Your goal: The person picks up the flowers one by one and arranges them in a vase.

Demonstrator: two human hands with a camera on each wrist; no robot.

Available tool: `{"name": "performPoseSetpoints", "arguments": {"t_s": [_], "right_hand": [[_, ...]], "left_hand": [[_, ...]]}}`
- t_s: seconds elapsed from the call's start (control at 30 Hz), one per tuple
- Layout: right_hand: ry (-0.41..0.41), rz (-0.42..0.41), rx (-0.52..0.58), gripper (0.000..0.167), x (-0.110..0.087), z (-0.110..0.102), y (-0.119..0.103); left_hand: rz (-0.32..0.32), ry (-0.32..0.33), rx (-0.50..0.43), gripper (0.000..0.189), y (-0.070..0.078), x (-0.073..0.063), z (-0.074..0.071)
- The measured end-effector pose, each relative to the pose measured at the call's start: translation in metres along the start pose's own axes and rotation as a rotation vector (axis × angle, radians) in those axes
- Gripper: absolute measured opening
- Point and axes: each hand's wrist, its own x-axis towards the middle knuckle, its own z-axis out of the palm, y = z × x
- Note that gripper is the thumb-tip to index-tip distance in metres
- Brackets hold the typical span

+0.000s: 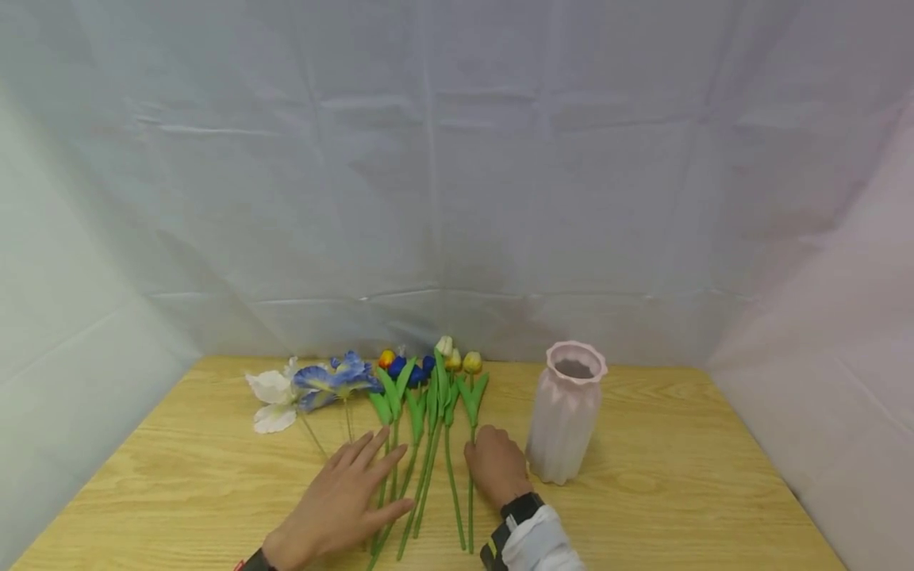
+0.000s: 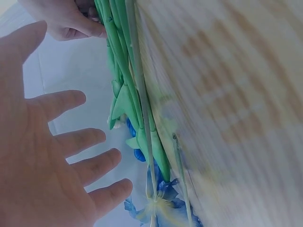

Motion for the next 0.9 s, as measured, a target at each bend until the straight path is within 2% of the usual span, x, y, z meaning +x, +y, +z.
{"name": "performPoseSetpoints", "arguments": {"t_s": [0.2, 0.43, 0.67, 0.9], "right_hand": [[0.007, -0.053, 0.077, 0.047, -0.005, -0.007, 0.004], [0.078, -0.070, 0.103, 0.020, -0.018, -0.022, -0.009], [0.093, -0.093, 0.104, 0.018, -0.024, -0.029, -0.016], [0.146, -0.139, 0.190, 0.014, -0.023, -0.037, -0.020]], "left_hand": [[-0.002, 0.022, 0.012, 0.069, 0.002, -0.001, -0.002], [-0.021, 0.060, -0.006, 0.069, 0.001, 0.000, -0.009], [-0.009, 0.042, -0.029, 0.068, 0.005, 0.000, -0.009], [0.014, 0.061, -0.030, 0.069, 0.007, 0.001, -0.015]]}}
